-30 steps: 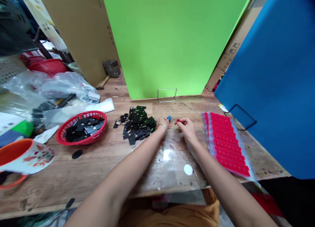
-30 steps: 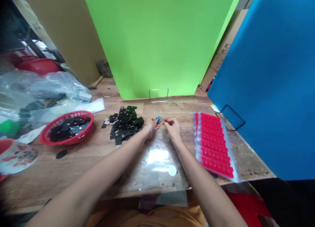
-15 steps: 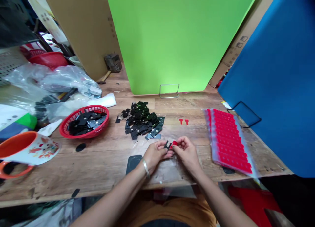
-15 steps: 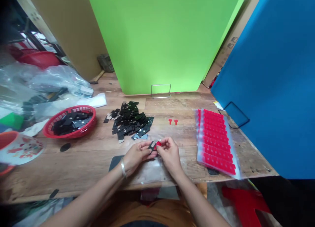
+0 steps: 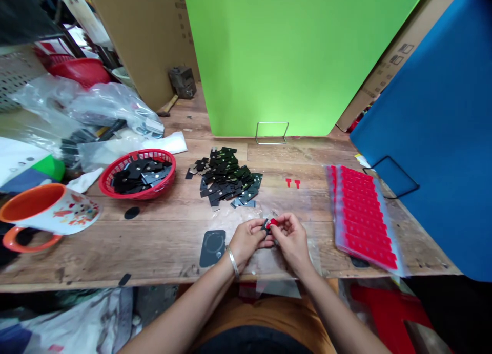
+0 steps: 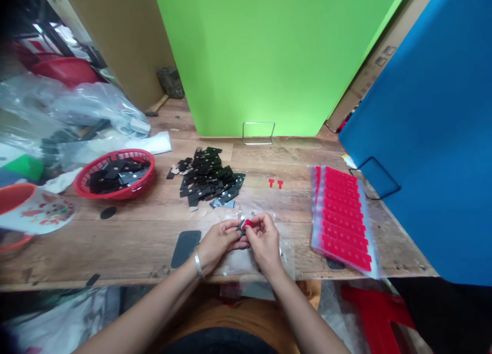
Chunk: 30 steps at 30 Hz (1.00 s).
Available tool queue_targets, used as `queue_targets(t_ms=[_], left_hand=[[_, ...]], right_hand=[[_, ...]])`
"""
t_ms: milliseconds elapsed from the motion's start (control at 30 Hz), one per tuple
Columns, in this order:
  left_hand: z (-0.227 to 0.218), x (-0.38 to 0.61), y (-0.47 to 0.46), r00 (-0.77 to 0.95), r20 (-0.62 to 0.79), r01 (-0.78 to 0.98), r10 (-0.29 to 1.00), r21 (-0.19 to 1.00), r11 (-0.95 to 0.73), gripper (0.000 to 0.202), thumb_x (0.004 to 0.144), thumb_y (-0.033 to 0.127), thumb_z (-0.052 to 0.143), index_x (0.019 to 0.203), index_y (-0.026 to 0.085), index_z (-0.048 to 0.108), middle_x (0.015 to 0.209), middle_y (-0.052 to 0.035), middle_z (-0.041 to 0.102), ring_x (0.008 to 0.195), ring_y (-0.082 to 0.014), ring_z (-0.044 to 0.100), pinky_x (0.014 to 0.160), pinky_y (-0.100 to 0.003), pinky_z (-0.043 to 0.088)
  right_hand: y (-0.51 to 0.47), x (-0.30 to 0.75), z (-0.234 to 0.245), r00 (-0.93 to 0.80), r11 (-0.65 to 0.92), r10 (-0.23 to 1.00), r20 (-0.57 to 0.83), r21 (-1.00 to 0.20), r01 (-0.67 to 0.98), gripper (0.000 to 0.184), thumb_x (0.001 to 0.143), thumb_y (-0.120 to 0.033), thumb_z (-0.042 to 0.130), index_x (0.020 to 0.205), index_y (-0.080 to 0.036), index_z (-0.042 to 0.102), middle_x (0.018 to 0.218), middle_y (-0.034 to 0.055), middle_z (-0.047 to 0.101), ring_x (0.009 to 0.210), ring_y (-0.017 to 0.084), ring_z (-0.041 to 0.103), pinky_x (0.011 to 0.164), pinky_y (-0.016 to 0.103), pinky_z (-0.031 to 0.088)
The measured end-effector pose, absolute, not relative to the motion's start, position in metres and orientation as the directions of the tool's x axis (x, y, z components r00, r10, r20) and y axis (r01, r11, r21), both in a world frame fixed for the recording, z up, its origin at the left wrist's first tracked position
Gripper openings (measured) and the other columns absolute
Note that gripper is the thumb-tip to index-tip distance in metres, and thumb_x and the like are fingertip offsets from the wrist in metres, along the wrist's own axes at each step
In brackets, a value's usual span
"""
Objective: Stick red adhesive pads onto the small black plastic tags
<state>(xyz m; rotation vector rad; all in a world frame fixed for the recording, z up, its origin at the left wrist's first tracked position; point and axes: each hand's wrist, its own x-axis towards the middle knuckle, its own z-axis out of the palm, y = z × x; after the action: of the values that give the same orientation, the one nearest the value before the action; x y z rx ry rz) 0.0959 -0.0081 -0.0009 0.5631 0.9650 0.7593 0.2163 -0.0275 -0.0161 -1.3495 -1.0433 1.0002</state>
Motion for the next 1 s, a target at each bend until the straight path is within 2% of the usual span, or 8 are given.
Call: queue_targets(t_ms=[233, 400, 1000], left_hand=[[-0.0012, 0.0966, -0.0078, 0.361, -0.512, -0.306, 0.78, 0.725, 0.617, 0.027, 0.069, 0.002, 0.06, 0.094, 0.011, 0.06, 0.081, -0.008, 0.068, 0.064, -0.0136, 0.066, 0.06, -0.022, 0.055], [-0.0008, 0.0965, -0.0076, 0.365, -0.507, -0.289, 0.781, 0.735, 0.613, 0.028, 0.07, 0.0, 0.055, 0.096, 0.01, 0.06, 0.081, -0.0088, 0.069, 0.064, -0.0139, 0.066, 0.06, -0.022, 0.054], [0.001, 0.0967, -0.0086, 0.36, -0.497, -0.279, 0.789, 0.75, 0.6, 0.028, 0.07, 0.002, 0.055, 0.096, 0.01, 0.059, 0.083, -0.0092, 0.068, 0.066, -0.0141, 0.066, 0.062, -0.023, 0.054]], right_hand=[[-0.0276, 0.2146, -0.015, 0.236, -0.028, 0.971, -0.023, -0.999, 0.018, 0.016, 0.07, -0.027, 0.062, 0.078, -0.021, 0.049, 0.067, -0.0035, 0.054, 0.053, 0.01, 0.051, 0.048, 0.02, 0.042], [-0.0277, 0.2151, -0.0164, 0.236, -0.026, 0.971, -0.024, -1.0, 0.006, 0.016, 0.07, -0.024, 0.062, 0.078, -0.021, 0.049, 0.066, -0.0039, 0.053, 0.053, 0.009, 0.048, 0.047, 0.019, 0.041], [-0.0291, 0.214, -0.0164, 0.232, -0.028, 0.973, -0.021, -0.999, 0.026, 0.015, 0.073, -0.025, 0.06, 0.08, -0.02, 0.048, 0.066, -0.0044, 0.051, 0.051, 0.009, 0.049, 0.046, 0.019, 0.042]])
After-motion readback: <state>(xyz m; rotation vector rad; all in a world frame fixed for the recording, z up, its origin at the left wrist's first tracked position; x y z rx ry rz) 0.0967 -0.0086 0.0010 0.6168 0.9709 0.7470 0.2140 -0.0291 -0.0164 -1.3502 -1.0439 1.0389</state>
